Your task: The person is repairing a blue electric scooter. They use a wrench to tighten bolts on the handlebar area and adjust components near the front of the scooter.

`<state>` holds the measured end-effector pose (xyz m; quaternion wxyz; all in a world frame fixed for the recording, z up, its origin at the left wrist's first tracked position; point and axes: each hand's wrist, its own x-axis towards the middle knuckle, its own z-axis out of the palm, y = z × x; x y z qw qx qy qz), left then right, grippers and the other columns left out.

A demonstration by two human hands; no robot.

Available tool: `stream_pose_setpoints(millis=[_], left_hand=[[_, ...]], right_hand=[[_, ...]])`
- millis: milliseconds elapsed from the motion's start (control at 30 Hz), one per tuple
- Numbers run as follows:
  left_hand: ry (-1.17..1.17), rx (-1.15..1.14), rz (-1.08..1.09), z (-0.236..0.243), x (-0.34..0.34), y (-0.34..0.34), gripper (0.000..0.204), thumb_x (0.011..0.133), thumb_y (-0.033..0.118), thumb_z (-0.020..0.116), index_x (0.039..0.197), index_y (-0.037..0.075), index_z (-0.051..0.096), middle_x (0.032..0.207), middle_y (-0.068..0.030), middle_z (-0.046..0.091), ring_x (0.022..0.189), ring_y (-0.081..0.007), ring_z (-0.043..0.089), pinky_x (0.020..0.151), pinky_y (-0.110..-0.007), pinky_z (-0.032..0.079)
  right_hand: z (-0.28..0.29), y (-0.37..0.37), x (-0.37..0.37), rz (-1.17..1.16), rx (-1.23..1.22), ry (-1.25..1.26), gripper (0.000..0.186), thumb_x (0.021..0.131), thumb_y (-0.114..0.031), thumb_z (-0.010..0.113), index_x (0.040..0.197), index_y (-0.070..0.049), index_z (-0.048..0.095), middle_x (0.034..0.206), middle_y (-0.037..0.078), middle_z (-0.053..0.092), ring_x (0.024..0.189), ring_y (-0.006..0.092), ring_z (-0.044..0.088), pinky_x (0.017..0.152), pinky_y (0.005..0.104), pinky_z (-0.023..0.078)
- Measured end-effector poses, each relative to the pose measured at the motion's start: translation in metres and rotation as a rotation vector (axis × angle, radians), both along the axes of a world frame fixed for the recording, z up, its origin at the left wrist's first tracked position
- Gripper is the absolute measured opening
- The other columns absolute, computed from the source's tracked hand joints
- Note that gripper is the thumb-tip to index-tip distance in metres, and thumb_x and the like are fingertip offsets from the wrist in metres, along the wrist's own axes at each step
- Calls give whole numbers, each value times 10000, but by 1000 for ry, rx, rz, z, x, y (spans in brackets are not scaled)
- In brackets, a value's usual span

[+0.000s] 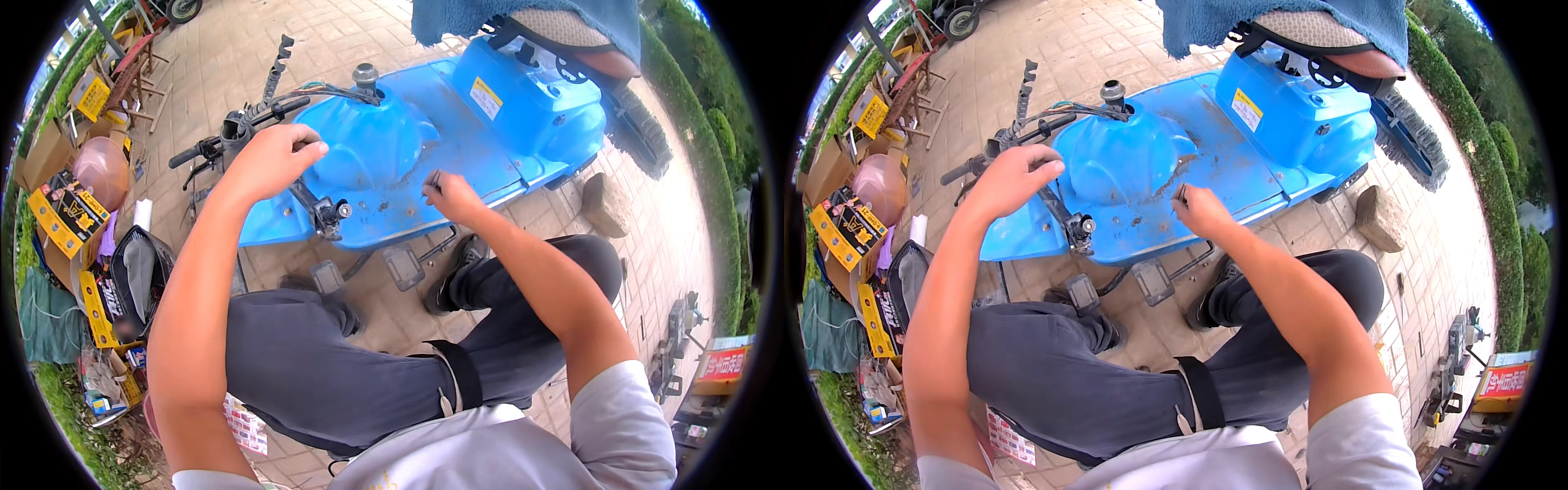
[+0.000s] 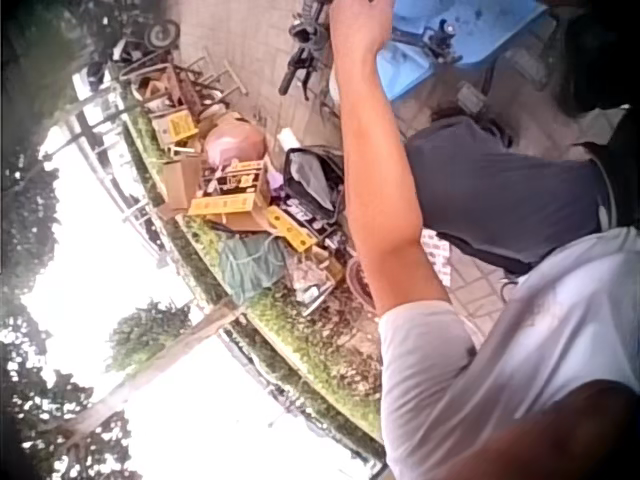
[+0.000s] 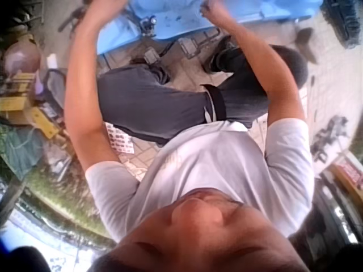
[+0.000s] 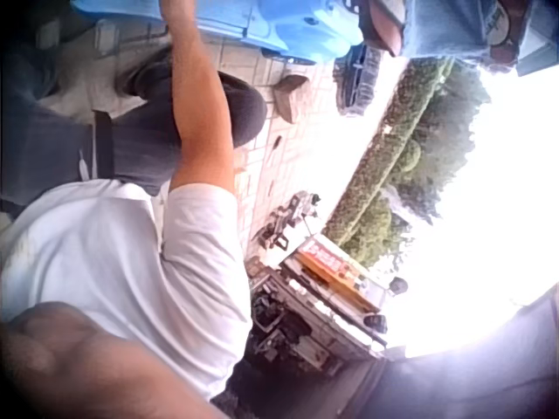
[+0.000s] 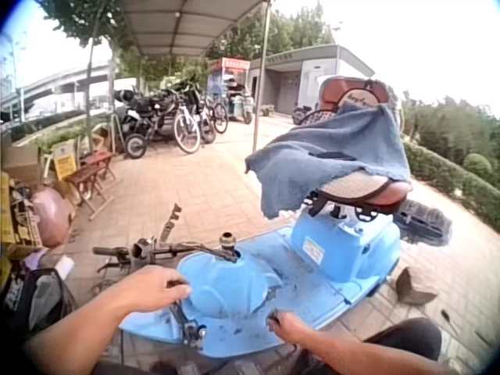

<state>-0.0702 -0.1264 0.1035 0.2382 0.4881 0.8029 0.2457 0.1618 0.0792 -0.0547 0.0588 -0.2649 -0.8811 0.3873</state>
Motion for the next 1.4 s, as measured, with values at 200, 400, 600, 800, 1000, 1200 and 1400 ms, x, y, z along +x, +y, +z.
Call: stream_pose_setpoints(millis=[200, 400, 600, 800, 1000, 1200, 1400], left_hand=[[-20, 28, 10, 5, 3, -4, 348, 869, 280, 593, 1052, -13, 629, 1003, -142, 648, 941, -241, 606, 843, -348, 459], [-35, 23, 14, 1, -2, -9, 348, 870, 276, 593, 1054, -18, 628, 1000, -147, 650, 945, -239, 605, 849, -347, 456], [-13, 23, -22, 2, -2, -6, 356, 873, 283, 584, 1053, -22, 627, 993, -153, 651, 947, -247, 607, 851, -349, 456], [-14, 24, -12, 2, -1, -5, 359, 874, 286, 583, 1054, -22, 627, 997, -154, 650, 949, -251, 607, 851, -353, 457], [-4, 20, -8, 2, -1, -6, 354, 871, 282, 593, 1057, -17, 629, 1000, -150, 652, 957, -245, 605, 858, -350, 454], [-36, 28, 20, 1, -2, -6, 343, 869, 271, 598, 1059, -13, 630, 1006, -142, 653, 961, -239, 603, 861, -346, 453], [-17, 20, 37, 2, -3, -12, 340, 869, 272, 597, 1056, -10, 631, 996, -132, 654, 952, -226, 602, 851, -343, 453]], right_hand=[[-36, -21, 7, -96, -126, 125, 162, 870, -148, 563, 866, 12, 585, 741, 170, 644, 664, 323, 607, 624, 376, 470], [-30, -26, 3, -39, -51, 134, 141, 871, -135, 548, 861, 3, 572, 712, 151, 642, 633, 313, 603, 601, 384, 462], [-29, -28, 6, -29, -14, 124, 122, 871, -125, 539, 863, -5, 561, 708, 155, 640, 625, 324, 599, 594, 390, 461], [-33, -25, 7, 6, 3, 101, 121, 872, -124, 531, 870, -8, 566, 688, 155, 630, 631, 336, 600, 597, 404, 462], [-33, -27, 8, 32, 50, 118, 109, 864, -130, 546, 891, -26, 565, 697, 171, 617, 671, 365, 595, 611, 434, 464], [-33, -27, 11, 260, 329, 129, 95, 852, -130, 561, 915, -59, 567, 819, 176, 625, 723, 396, 586, 630, 463, 470], [-36, -25, 9, 220, 279, 85, 95, 850, -130, 574, 928, -75, 573, 886, 161, 624, 752, 400, 587, 633, 459, 475]])
